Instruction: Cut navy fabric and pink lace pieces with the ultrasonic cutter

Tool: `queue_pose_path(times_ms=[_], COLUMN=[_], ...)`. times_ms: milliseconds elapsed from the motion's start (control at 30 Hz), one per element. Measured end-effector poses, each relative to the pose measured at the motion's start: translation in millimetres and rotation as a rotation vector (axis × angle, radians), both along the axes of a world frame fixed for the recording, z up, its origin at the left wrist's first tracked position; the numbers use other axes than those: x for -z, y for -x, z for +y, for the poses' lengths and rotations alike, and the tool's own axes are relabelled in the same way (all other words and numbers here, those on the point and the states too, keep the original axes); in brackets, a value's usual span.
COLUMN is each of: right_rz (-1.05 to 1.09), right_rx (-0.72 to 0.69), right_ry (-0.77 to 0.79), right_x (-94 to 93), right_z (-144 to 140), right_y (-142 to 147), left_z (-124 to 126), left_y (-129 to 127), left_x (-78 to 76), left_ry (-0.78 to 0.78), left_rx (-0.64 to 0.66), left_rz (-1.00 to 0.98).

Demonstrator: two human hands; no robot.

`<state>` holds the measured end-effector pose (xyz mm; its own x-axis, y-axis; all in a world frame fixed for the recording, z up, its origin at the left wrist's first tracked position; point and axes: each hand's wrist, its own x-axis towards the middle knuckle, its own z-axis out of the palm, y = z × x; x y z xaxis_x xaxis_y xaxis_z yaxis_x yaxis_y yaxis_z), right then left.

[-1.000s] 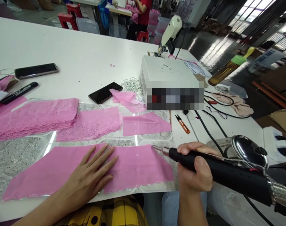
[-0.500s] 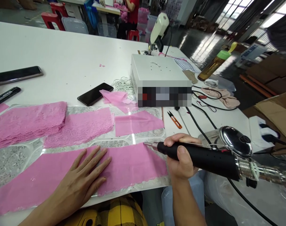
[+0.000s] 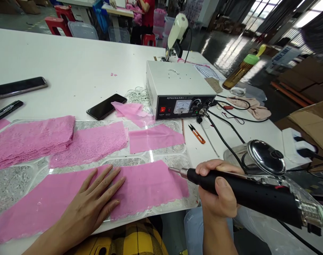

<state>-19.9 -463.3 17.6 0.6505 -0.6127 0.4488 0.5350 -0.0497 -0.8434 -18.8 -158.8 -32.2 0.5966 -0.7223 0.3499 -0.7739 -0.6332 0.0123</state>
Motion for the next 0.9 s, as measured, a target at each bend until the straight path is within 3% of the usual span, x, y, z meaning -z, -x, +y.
queue_pose_path(times_ms=[133, 500, 900], right_rz=[-0.005, -0.009, 0.002], right_rx=[-0.032, -0.028, 0.041], right_ry=[0.01, 0.032, 0.049], right_x=[1.7, 0.8, -1.4], right_z=[-0.4, 1.7, -18.0], right_y=[-1.6, -1.4, 20.9], left_z=[-0.1, 0.8, 1.1], left_y=[1.1, -2.4, -2.2], left_x=[0.9, 1.3, 2.0], left_ry=[0.04, 0.011, 0.004], left_rx=[-0.036, 0.016, 0.027], left_rz=[0.042, -0.01, -0.027])
